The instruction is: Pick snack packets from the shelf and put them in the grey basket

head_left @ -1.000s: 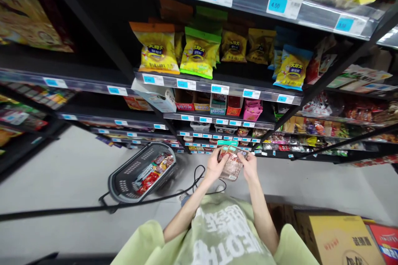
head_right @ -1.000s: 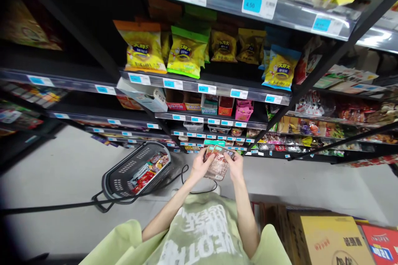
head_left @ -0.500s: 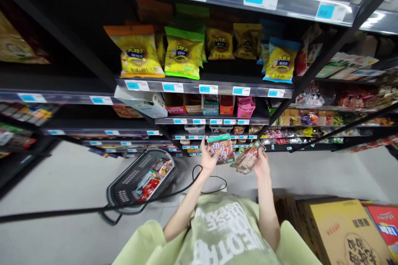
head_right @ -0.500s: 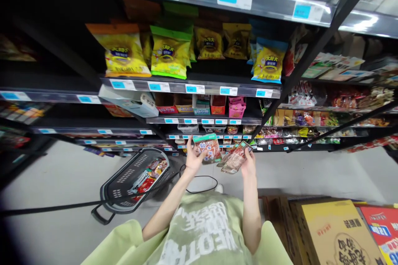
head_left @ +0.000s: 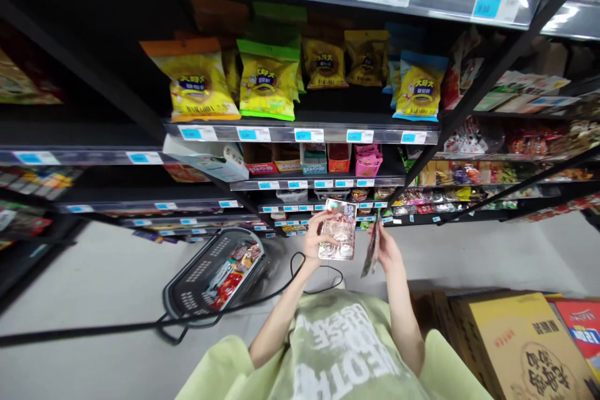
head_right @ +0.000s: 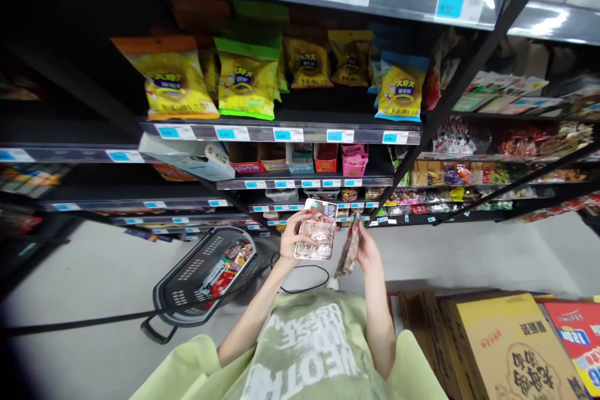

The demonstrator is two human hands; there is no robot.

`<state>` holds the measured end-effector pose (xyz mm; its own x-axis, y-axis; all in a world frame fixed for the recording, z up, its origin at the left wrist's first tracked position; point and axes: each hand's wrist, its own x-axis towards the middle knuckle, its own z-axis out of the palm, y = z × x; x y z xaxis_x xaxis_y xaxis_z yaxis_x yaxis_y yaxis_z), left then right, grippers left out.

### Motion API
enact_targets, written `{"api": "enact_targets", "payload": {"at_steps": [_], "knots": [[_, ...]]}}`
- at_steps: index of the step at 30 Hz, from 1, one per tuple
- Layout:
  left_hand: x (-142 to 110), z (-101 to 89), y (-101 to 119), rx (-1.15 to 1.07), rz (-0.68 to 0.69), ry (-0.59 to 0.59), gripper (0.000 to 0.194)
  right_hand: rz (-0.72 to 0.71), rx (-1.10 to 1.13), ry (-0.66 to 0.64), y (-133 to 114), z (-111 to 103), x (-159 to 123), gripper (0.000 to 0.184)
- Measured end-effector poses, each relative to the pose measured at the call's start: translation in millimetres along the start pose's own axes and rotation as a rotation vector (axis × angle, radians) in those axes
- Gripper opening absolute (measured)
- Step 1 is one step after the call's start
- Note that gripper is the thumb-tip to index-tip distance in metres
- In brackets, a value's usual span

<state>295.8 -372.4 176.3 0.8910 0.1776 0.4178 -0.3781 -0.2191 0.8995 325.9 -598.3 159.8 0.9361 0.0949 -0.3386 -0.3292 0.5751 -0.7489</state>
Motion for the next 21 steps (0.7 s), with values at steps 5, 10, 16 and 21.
{"api": "enact_targets", "payload": {"at_steps": [5, 10, 16, 21], "knots": [[-17.1, 12.0, 18.6, -0.104, -0.066, -0.261, 0.027, 0.114, 0.029, 0.005, 17.6, 30.7, 0.1, 0.041], [-17.8, 16.0, 17.4, -0.452, -0.304, -0.181, 0.024, 0.073, 0.021, 0.153, 24.4, 31.4, 3.1, 0.041], [-13.0, 18.2, 6.4, -0.361, -0.474, -0.070, 0.061, -0.040, 0.150, 0.405, 30.5, 34.5, 6.0, 0.039], [-18.0, 25.5, 14.8, -0.209, -0.438, -0.045, 0.047, -0.206, 0.145, 0.475, 30.7, 47.8, 6.0, 0.043]]}}
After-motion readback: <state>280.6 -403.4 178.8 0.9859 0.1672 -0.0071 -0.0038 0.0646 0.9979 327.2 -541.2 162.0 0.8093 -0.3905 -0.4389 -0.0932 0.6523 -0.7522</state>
